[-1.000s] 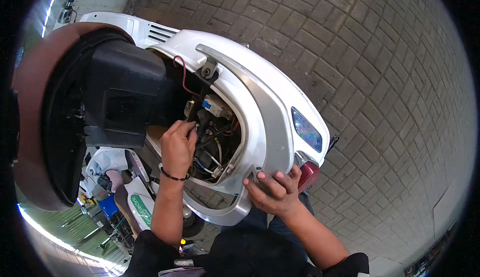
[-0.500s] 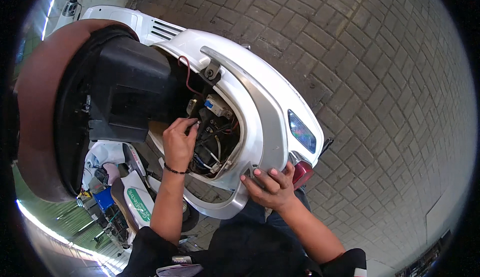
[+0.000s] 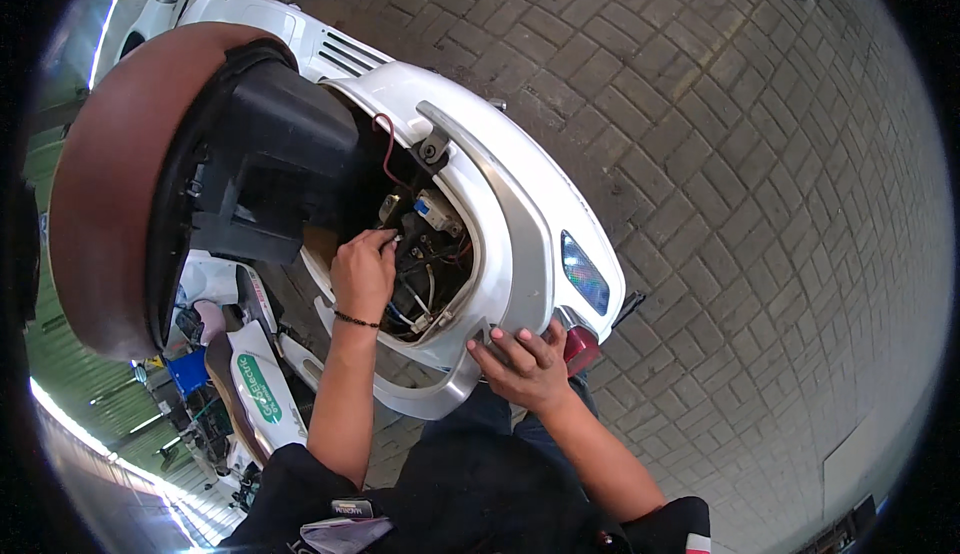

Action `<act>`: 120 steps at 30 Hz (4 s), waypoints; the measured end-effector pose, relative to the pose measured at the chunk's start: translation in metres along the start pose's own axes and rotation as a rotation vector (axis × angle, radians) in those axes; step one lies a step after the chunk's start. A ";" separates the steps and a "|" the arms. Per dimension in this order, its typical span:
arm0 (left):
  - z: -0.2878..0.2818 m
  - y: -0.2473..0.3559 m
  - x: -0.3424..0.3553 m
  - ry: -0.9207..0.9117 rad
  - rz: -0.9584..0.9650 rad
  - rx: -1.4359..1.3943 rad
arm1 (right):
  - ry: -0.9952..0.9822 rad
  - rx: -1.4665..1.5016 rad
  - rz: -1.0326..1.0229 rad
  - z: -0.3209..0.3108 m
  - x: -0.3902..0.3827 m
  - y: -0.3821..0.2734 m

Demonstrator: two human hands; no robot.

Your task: The person manipulates electrical connectors and wiring inside the compartment under the seat of a white electric scooter, then closes the seat and checks the digital dashboard.

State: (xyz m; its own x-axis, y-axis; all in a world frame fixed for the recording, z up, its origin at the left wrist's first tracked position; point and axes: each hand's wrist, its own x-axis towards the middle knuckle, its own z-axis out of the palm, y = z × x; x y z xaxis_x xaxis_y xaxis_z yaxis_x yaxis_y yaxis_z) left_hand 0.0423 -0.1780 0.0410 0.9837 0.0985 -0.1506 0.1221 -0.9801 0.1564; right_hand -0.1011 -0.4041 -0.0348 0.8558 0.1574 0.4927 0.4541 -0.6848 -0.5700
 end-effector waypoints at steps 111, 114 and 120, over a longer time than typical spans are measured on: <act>0.021 -0.014 -0.003 0.015 -0.170 -0.164 | -0.045 -0.048 -0.080 0.001 -0.005 0.011; 0.018 -0.016 -0.001 -0.024 -0.185 -0.141 | -0.049 -0.044 -0.091 0.000 -0.004 0.012; 0.023 -0.010 -0.004 0.040 -0.141 -0.042 | -0.057 -0.034 -0.097 0.000 -0.005 0.015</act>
State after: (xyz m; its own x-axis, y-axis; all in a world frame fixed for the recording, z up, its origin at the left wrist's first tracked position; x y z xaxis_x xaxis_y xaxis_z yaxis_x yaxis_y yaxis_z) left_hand 0.0341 -0.1729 0.0175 0.9607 0.2423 -0.1355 0.2641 -0.9480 0.1777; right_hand -0.0990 -0.4149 -0.0460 0.8215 0.2635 0.5057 0.5276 -0.6877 -0.4987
